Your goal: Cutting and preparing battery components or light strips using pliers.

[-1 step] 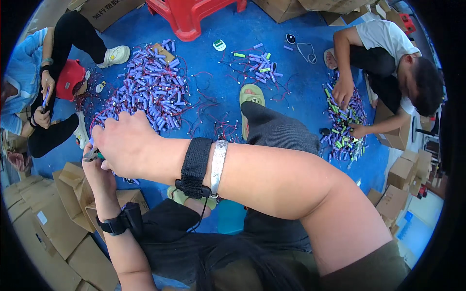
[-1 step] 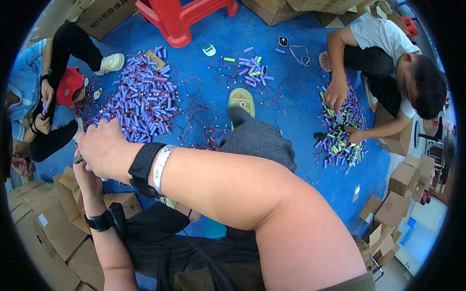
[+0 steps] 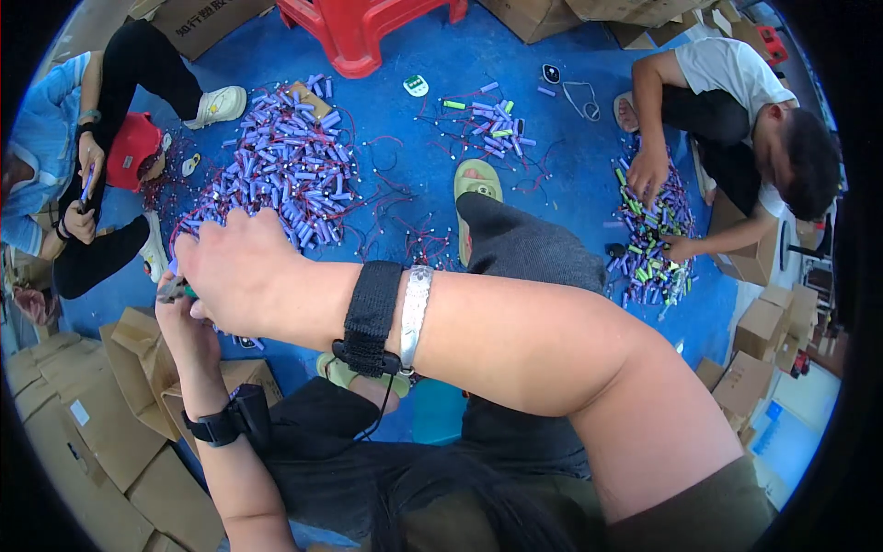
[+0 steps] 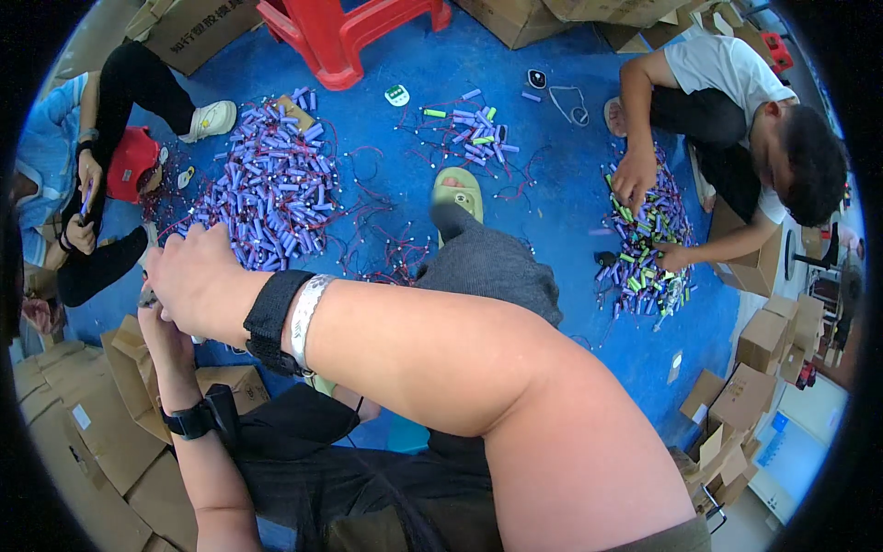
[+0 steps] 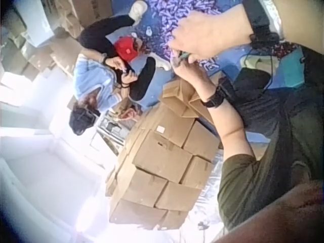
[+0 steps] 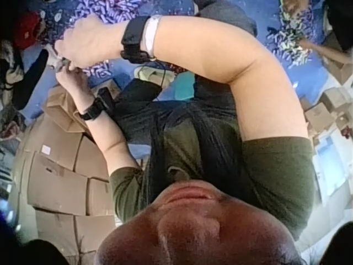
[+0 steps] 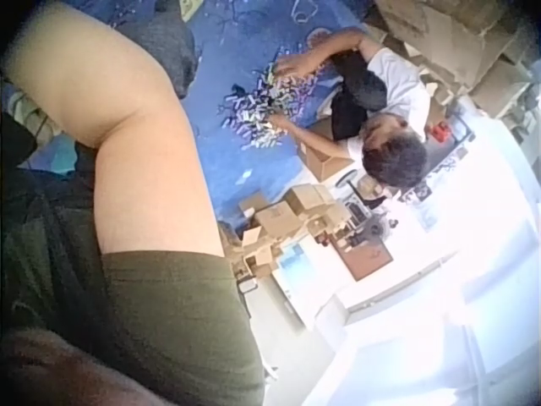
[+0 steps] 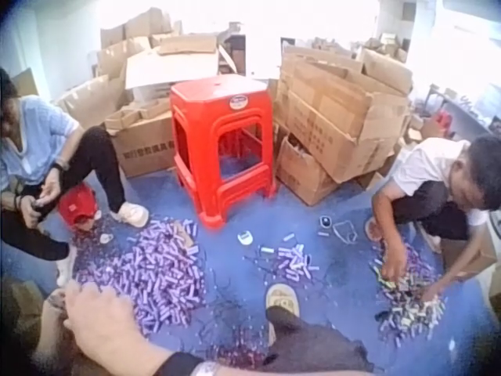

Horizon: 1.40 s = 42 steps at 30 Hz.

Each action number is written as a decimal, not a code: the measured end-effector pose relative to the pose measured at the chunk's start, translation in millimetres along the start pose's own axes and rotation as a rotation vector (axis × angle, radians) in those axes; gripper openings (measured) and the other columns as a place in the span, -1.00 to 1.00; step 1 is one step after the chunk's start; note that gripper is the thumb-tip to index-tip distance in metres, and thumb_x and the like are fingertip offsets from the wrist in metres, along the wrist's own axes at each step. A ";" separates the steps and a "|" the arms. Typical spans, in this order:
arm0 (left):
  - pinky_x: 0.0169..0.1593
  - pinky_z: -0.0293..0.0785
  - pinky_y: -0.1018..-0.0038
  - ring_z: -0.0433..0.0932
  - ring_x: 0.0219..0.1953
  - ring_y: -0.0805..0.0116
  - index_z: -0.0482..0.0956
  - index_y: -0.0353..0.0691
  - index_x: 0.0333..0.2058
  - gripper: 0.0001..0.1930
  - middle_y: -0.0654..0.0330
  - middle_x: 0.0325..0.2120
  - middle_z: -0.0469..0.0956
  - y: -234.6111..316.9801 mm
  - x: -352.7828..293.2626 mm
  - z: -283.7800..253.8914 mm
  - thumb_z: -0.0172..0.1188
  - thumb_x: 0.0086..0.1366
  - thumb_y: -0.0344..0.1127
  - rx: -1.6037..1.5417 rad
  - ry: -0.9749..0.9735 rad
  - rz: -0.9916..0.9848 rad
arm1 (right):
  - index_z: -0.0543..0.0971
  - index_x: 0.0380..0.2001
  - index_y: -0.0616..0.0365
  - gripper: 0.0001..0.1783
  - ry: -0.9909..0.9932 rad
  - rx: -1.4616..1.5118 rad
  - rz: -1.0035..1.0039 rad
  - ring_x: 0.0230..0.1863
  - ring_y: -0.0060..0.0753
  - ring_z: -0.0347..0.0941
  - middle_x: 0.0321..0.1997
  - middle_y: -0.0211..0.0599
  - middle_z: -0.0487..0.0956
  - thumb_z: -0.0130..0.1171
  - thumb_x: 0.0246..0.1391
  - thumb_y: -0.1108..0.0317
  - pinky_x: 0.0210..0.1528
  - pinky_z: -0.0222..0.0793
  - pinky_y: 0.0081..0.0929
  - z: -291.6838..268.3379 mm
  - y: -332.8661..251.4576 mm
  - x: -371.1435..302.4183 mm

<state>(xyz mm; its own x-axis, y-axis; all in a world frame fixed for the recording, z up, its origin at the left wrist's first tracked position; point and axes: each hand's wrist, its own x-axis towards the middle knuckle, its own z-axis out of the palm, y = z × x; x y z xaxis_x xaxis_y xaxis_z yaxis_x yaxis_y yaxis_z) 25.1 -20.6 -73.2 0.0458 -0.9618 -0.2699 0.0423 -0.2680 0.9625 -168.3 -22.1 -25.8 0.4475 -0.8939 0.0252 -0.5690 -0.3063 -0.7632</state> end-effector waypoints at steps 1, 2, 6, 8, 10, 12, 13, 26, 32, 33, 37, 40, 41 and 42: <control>-0.36 0.42 0.64 0.49 -0.35 0.53 0.34 -0.28 -0.15 -0.80 0.23 -0.34 0.47 -0.1 -1.1 1.9 -0.06 0.23 -0.46 0.000 0.003 0.000 | 0.41 -0.23 0.23 -0.48 0.040 -0.003 0.034 -0.18 -0.05 0.43 -0.25 -0.09 0.49 0.26 -0.17 0.07 -0.23 0.35 -0.14 1.2 -0.1 0.4; -0.41 0.39 0.66 0.48 -0.41 0.56 0.34 -0.27 -0.15 -0.80 0.26 -0.38 0.47 2.4 -2.7 9.2 -0.04 0.22 -0.47 0.010 0.112 0.010 | 0.40 -0.23 0.23 -0.48 0.079 -0.005 0.067 -0.18 -0.05 0.43 -0.25 -0.09 0.49 0.25 -0.16 0.06 -0.23 0.35 -0.14 0.5 -1.0 1.2; -0.54 0.25 0.72 0.40 -0.54 0.65 0.37 -0.23 -0.16 -0.80 0.33 -0.47 0.47 0.6 -2.8 -1.4 0.01 0.23 -0.45 0.061 0.147 0.108 | 0.40 -0.21 0.24 -0.47 0.079 0.017 0.094 -0.18 -0.04 0.44 -0.25 -0.08 0.49 0.23 -0.13 0.05 -0.23 0.37 -0.15 -1.9 -1.6 1.8; -0.55 0.23 0.72 0.38 -0.55 0.66 0.37 -0.23 -0.16 -0.82 0.33 -0.48 0.47 1.5 -3.2 0.3 0.01 0.25 -0.42 0.093 0.136 0.145 | 0.39 -0.20 0.25 -0.46 0.063 0.000 0.114 -0.18 -0.03 0.45 -0.25 -0.07 0.49 0.21 -0.11 0.03 -0.23 0.40 -0.15 -2.6 0.5 3.1; -0.56 0.18 0.74 0.36 -0.57 0.68 0.39 -0.23 -0.16 -0.83 0.33 -0.49 0.47 0.8 -2.6 6.1 0.03 0.27 -0.37 0.134 0.126 0.186 | 0.39 -0.20 0.25 -0.46 0.038 -0.017 0.106 -0.18 -0.03 0.46 -0.24 -0.07 0.49 0.21 -0.11 0.03 -0.23 0.40 -0.15 -3.8 3.7 2.0; -0.53 0.27 0.72 0.40 -0.54 0.66 0.38 -0.24 -0.14 -0.81 0.33 -0.47 0.47 1.5 -1.4 -6.3 0.00 0.29 -0.36 0.158 0.085 0.173 | 0.39 -0.20 0.25 -0.45 0.027 -0.025 0.086 -0.17 -0.02 0.45 -0.23 -0.07 0.49 0.20 -0.11 0.02 -0.22 0.40 -0.14 -4.2 2.7 0.9; -0.49 0.35 0.69 0.44 -0.50 0.63 0.36 -0.24 -0.12 -0.80 0.32 -0.45 0.47 2.5 -1.2 -11.2 -0.04 0.30 -0.35 0.178 0.035 0.157 | 0.39 -0.20 0.25 -0.45 0.024 -0.022 0.078 -0.17 -0.02 0.45 -0.23 -0.07 0.49 0.20 -0.11 0.02 -0.22 0.40 -0.14 -4.3 2.0 0.7; -0.54 0.20 0.73 0.33 -0.58 0.70 0.46 -0.25 -0.32 -0.84 0.36 -0.55 0.48 20.0 -7.8 17.3 0.21 0.15 -0.35 0.240 0.165 0.196 | 0.37 -0.25 0.22 -0.49 -0.029 -0.079 0.176 -0.23 -0.04 0.49 -0.31 -0.04 0.52 0.15 -0.06 -0.02 -0.25 0.42 -0.18 -19.8 -3.6 5.9; -0.47 0.22 0.73 0.30 -0.52 0.72 0.46 -0.28 -0.36 -0.84 0.42 -0.55 0.43 22.1 -15.7 12.4 0.24 0.11 -0.41 0.236 0.182 0.295 | 0.37 -0.33 0.19 -0.52 0.008 -0.127 0.114 -0.28 -0.01 0.47 -0.39 -0.07 0.51 0.19 -0.10 -0.01 -0.30 0.38 -0.18 -9.5 0.5 3.1; -0.47 0.21 0.72 0.29 -0.53 0.72 0.47 -0.28 -0.36 -0.84 0.42 -0.55 0.42 21.5 -15.2 11.3 0.25 0.10 -0.41 0.274 0.188 0.327 | 0.36 -0.33 0.19 -0.52 0.011 -0.129 0.113 -0.29 -0.01 0.47 -0.39 -0.07 0.51 0.20 -0.10 0.00 -0.32 0.37 -0.18 -9.4 -0.2 3.5; -0.46 0.19 0.79 0.30 -0.50 0.77 0.46 -0.27 -0.31 -0.84 0.44 -0.50 0.44 19.1 -15.7 9.0 0.21 0.16 -0.39 0.298 0.166 0.346 | 0.38 -0.30 0.17 -0.50 0.037 -0.103 0.139 -0.27 -0.03 0.47 -0.35 -0.11 0.51 0.22 -0.13 -0.01 -0.30 0.37 -0.20 -6.3 1.7 5.7; -0.46 0.21 0.78 0.31 -0.50 0.77 0.46 -0.27 -0.30 -0.84 0.44 -0.51 0.43 24.0 -14.7 11.1 0.21 0.15 -0.41 0.339 0.174 0.366 | 0.39 -0.28 0.16 -0.49 0.004 -0.053 0.178 -0.26 -0.04 0.47 -0.34 -0.11 0.52 0.23 -0.14 -0.03 -0.28 0.37 -0.20 -8.5 -0.7 9.0; -0.46 0.21 0.78 0.31 -0.50 0.77 0.46 -0.27 -0.30 -0.84 0.44 -0.51 0.43 24.5 -14.3 11.2 0.21 0.15 -0.41 0.336 0.178 0.364 | 0.39 -0.28 0.16 -0.49 -0.001 -0.055 0.177 -0.26 -0.04 0.47 -0.34 -0.11 0.52 0.23 -0.14 -0.03 -0.28 0.37 -0.20 -8.5 -0.9 8.9; -0.47 0.22 0.73 0.30 -0.51 0.73 0.47 -0.27 -0.35 -0.84 0.42 -0.55 0.43 24.7 -14.2 11.1 0.24 0.11 -0.40 0.339 0.187 0.363 | 0.40 -0.29 0.16 -0.49 0.012 -0.057 0.167 -0.26 -0.05 0.47 -0.34 -0.11 0.52 0.23 -0.14 -0.03 -0.28 0.37 -0.21 -8.3 -1.1 8.7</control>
<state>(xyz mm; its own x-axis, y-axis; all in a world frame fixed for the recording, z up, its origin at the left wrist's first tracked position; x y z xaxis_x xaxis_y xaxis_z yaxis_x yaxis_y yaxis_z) 14.4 -14.1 -45.3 0.1760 -0.9780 0.1117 -0.3333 0.0476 0.9416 -169.5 -32.3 -19.3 0.3354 -0.9376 -0.0915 -0.6734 -0.1707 -0.7193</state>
